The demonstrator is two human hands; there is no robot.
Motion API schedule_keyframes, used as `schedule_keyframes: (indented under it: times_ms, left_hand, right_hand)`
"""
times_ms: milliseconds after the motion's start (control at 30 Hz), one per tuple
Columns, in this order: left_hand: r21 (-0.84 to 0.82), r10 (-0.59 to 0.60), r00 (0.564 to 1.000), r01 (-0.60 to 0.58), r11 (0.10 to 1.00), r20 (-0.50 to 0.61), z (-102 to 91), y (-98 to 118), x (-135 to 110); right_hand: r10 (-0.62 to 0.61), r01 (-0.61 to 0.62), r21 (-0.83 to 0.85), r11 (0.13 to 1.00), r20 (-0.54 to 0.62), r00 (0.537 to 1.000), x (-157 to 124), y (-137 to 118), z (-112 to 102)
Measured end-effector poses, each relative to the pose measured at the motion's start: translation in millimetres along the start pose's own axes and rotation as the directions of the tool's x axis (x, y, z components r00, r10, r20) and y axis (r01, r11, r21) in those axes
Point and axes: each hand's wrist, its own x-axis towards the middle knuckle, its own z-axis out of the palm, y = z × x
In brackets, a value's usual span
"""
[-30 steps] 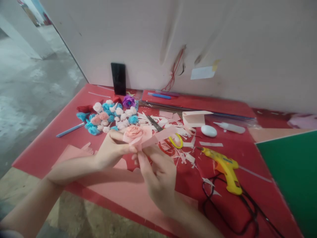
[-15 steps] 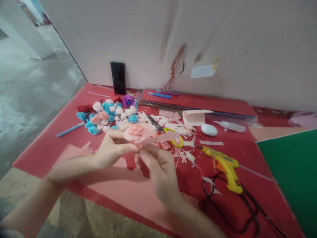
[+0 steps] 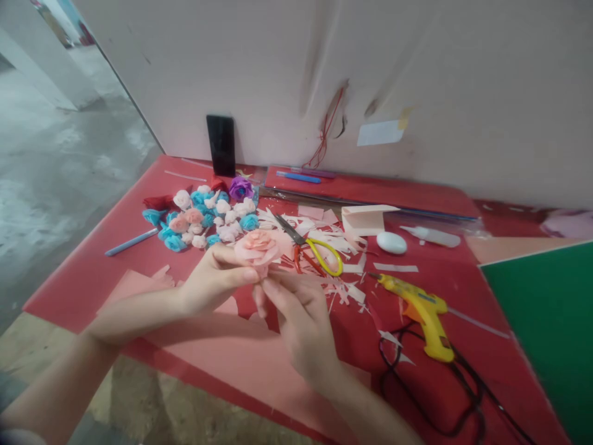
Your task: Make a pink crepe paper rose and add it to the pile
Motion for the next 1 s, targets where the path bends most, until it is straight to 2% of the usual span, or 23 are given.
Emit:
schedule_keyframes:
  times_ms: [233,300,400,533,633,733,867,1000]
  left_hand:
    - [0.014,-0.021,0.999,0.022,1.0,-0.04,1.7,0.3,-1.3]
    - [0.028,-0.017,0.998,0.018,0.999,-0.066,3.0,1.4,-0.7]
    - [0.075,0.004,0.99,0.007,0.997,-0.142,4.5,1.6,0.3]
    - [0.202,0.107,0.969,-0.062,0.977,-0.222,3.8,-1.8,0.0]
    - [0.294,0.174,0.961,-0.107,0.95,-0.213,2.2,-3.5,-1.1]
    - [0.346,0.211,0.965,-0.147,0.926,-0.156,0.9,-2.4,-1.5]
    - [0.372,0.245,0.964,-0.191,0.908,-0.103,-0.9,-0.5,-0.6]
    - [0.251,0.182,0.978,-0.151,0.956,-0.106,-1.7,-1.7,0.1]
  right_hand:
    - [-0.105,0.093,-0.127,0.987,-0.091,0.99,-6.3,12.5,-4.4]
    - [-0.172,0.15,-0.191,0.97,-0.102,0.98,-7.6,14.5,-4.1]
    - [-0.288,0.229,-0.362,0.904,-0.116,0.951,-7.8,12.8,-1.2]
    - [-0.413,0.302,-0.511,0.805,-0.116,0.904,-7.0,8.2,2.8]
    - [-0.474,0.329,-0.589,0.738,-0.106,0.874,-7.9,6.6,2.9]
    - [-0.502,0.331,-0.639,0.694,-0.1,0.859,-9.1,5.0,1.4]
    - [-0.46,0.306,-0.585,0.751,-0.133,0.878,-7.5,3.7,0.0]
    - [-0.357,0.27,-0.469,0.841,-0.106,0.928,-5.2,7.0,-2.2]
